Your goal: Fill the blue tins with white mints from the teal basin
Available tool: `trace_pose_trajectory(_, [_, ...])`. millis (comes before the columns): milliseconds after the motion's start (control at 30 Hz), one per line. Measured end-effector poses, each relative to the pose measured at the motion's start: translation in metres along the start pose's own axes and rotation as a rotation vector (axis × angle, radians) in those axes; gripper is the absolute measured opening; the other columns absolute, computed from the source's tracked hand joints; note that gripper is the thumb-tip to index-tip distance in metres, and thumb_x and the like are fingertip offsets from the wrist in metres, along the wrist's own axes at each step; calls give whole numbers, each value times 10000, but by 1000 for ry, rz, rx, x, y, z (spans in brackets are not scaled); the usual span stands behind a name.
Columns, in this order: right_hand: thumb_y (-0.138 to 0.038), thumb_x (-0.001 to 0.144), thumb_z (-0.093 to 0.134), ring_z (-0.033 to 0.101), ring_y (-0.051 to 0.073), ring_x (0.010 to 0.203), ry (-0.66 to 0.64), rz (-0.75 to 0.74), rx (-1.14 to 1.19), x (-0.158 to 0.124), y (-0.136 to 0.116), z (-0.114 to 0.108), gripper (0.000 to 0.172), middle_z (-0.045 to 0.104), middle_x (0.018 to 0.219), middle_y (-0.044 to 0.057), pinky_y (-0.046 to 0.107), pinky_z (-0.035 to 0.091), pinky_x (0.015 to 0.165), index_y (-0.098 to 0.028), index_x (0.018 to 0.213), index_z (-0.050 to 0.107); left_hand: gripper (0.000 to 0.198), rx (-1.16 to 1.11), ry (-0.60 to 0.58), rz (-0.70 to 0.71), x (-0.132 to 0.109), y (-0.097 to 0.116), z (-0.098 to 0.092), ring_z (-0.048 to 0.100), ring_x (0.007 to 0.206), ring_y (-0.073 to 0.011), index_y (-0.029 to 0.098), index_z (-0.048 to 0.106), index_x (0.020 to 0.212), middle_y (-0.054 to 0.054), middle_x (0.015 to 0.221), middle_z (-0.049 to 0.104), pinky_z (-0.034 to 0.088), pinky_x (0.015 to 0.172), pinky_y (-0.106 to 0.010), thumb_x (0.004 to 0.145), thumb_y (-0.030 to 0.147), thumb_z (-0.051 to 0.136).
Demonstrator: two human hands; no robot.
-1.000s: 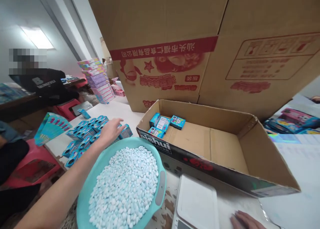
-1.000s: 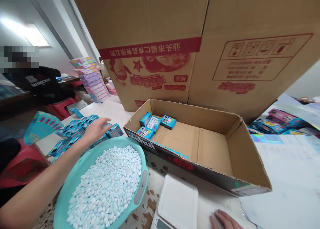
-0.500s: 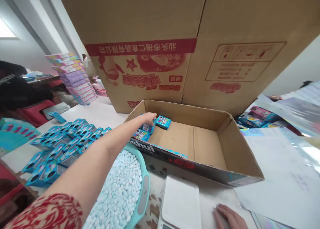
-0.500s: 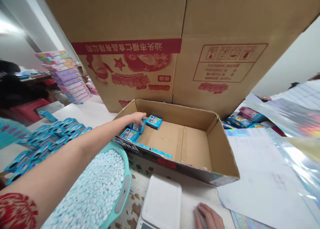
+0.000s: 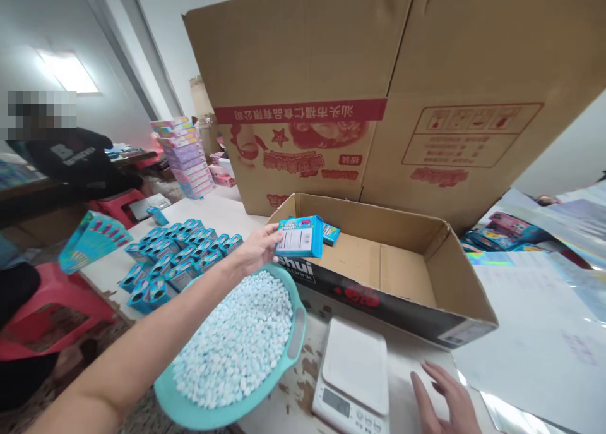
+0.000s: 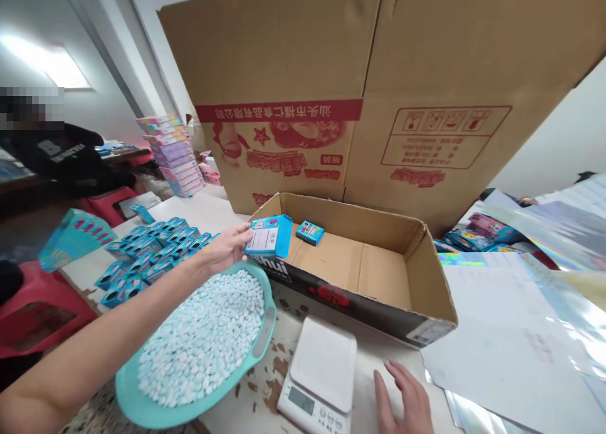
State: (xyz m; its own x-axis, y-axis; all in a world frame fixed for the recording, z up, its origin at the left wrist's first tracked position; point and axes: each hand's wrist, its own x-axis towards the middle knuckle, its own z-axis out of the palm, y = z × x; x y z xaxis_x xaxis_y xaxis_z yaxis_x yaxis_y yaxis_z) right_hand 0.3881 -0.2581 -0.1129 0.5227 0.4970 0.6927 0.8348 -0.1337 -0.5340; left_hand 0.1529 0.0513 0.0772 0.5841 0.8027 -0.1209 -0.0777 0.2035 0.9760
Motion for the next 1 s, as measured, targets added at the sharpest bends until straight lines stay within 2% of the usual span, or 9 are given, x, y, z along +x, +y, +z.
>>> trace_pose_trajectory(133, [-387, 889, 625, 619, 268, 930, -8, 16, 253, 19, -75, 13, 313, 627, 1060, 115, 408, 545, 745, -193, 1133, 598, 372, -268, 5, -117, -56, -26, 17, 568, 553, -98, 161, 558, 988, -27, 796, 624, 421, 402, -180, 709, 274, 776])
trace_pose_trajectory(233, [-390, 862, 660, 578, 280, 1048, -107, 56, 520, 25, -120, 22, 493, 571, 1203, 131, 409, 547, 777, -217, 1299, 510, 367, -377, -29, -197, -95, -50, 40, 567, 570, -101, 180, 537, 973, -19, 810, 611, 424, 418, -187, 724, 323, 765])
trace_pose_trajectory(367, [-497, 934, 500, 523, 308, 1182, -238, 192, 811, 30, -144, 23, 538, 484, 1349, 149, 454, 530, 845, -243, 1398, 403, 513, -178, 81, -79, -132, -65, 53, 586, 721, -126, 231, 507, 1130, -24, 950, 596, 455, 531, -214, 696, 318, 765])
trace_pose_trajectory(467, [-422, 887, 610, 503, 316, 1196, -205, 133, 705, 33, -147, 22, 600, 453, 1369, 150, 465, 527, 851, -250, 1414, 380, 560, 224, 317, 204, -146, -62, 48, 562, 963, -168, 257, 512, 1156, -15, 1003, 584, 467, 805, -281, 653, 201, 752])
trace_pose_trajectory(567, [-362, 827, 703, 476, 336, 1214, -163, -109, 484, 29, -157, 24, 717, 458, 1355, 167, 520, 497, 904, -230, 1438, 353, 475, 482, 409, 334, -156, -61, 49, 540, 979, -180, 247, 521, 1117, -23, 1012, 577, 432, 895, -331, 679, 203, 696])
trace_pose_trajectory(667, [-374, 839, 675, 389, 378, 1297, -187, -288, 348, 19, -173, 31, 807, 397, 1403, 208, 612, 407, 988, -187, 1490, 236, 420, 483, 360, 271, -168, -65, 67, 548, 934, -174, 232, 493, 1118, -34, 1003, 571, 450, 861, -328, 728, 245, 645])
trace_pose_trajectory(767, [-418, 838, 632, 422, 383, 1255, -209, -255, 330, 14, -179, 37, 813, 420, 1362, 214, 612, 421, 963, -168, 1492, 219, 481, 404, 142, 171, -177, -67, 81, 572, 924, -185, 223, 463, 1172, -67, 1079, 581, 474, 787, -314, 748, 344, 655])
trace_pose_trajectory(867, [-500, 715, 732, 536, 356, 1117, -333, 113, 460, 19, -167, 36, 855, 526, 1257, 165, 549, 474, 915, -179, 1421, 371, 602, 384, 35, 144, -173, -64, 59, 596, 939, -210, 229, 389, 1282, -88, 1103, 600, 480, 735, -318, 781, 461, 628])
trace_pose_trajectory(1000, [-651, 796, 567, 656, 313, 861, -521, 677, 798, 31, -142, 27, 675, 673, 932, 102, 497, 537, 797, -173, 1272, 548, 481, 876, 324, 199, -149, -66, -26, 527, 1128, -283, 233, 496, 1226, -105, 1150, 605, 370, 991, -442, 810, 456, 587])
